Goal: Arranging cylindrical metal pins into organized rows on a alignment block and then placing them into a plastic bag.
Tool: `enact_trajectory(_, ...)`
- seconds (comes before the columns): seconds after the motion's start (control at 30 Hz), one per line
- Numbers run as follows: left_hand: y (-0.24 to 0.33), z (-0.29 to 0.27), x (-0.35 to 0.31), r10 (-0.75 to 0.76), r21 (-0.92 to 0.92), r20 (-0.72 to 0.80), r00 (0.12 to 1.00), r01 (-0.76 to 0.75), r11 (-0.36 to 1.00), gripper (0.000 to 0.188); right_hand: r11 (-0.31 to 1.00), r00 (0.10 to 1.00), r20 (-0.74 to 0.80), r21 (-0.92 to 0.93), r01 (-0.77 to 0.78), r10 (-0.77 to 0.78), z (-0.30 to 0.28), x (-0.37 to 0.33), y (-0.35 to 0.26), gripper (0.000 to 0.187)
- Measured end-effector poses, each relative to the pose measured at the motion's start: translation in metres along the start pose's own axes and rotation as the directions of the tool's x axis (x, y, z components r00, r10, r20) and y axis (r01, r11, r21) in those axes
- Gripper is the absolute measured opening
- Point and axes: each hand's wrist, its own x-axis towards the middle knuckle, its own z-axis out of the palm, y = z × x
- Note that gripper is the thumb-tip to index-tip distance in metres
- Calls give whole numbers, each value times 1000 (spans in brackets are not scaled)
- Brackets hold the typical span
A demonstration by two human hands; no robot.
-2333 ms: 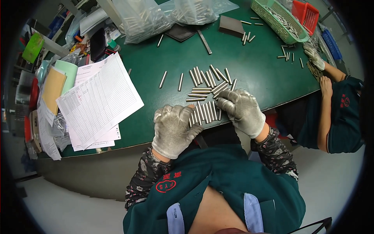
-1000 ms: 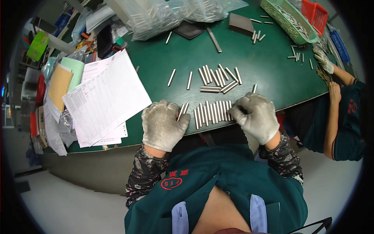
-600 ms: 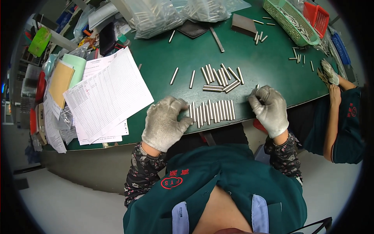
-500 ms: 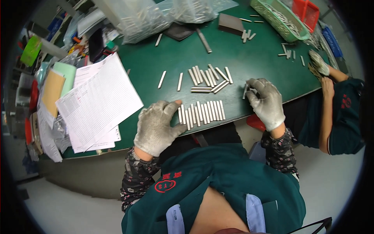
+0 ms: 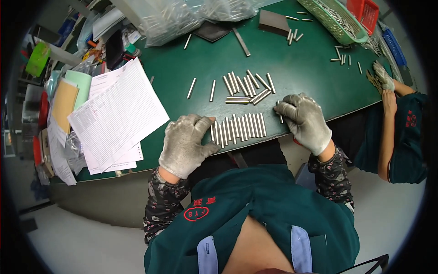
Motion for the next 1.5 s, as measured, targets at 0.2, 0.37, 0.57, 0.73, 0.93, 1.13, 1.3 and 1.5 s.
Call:
enact_trajectory(0.2,-7,-2,-8,-37,-27,-48,998,35,999,48,990,992,-123,139,32,-15,13,1,-4,29)
enact_trajectory(0.37,-16,-2,-16,-213,-198,-23,977,205,959,40,993,992,-123,114,0,14,12,-4,-1,29)
enact_trajectory(0.57,-24,0,-13,81,70,-168,983,-70,995,31,998,995,-101,55,-20,25,13,-3,-3,26)
enact_trajectory(0.73,-21,15,-5,218,28,-217,951,-217,976,27,999,999,-31,52,14,-13,17,-2,-7,36)
enact_trajectory(0.93,-12,19,-5,258,-66,-291,921,-288,955,36,1000,994,104,-19,-21,22,11,1,-18,70)
enact_trajectory(1.13,-13,22,-8,284,29,-169,944,-284,959,60,998,987,155,-50,-36,43,11,1,-20,66)
enact_trajectory(1.3,-3,16,1,245,61,-185,952,-238,969,71,999,988,147,-42,-31,37,11,10,-19,61)
enact_trajectory(1.5,-1,15,-2,282,58,-171,944,-276,959,81,999,992,129,-43,12,-6,8,8,-22,66)
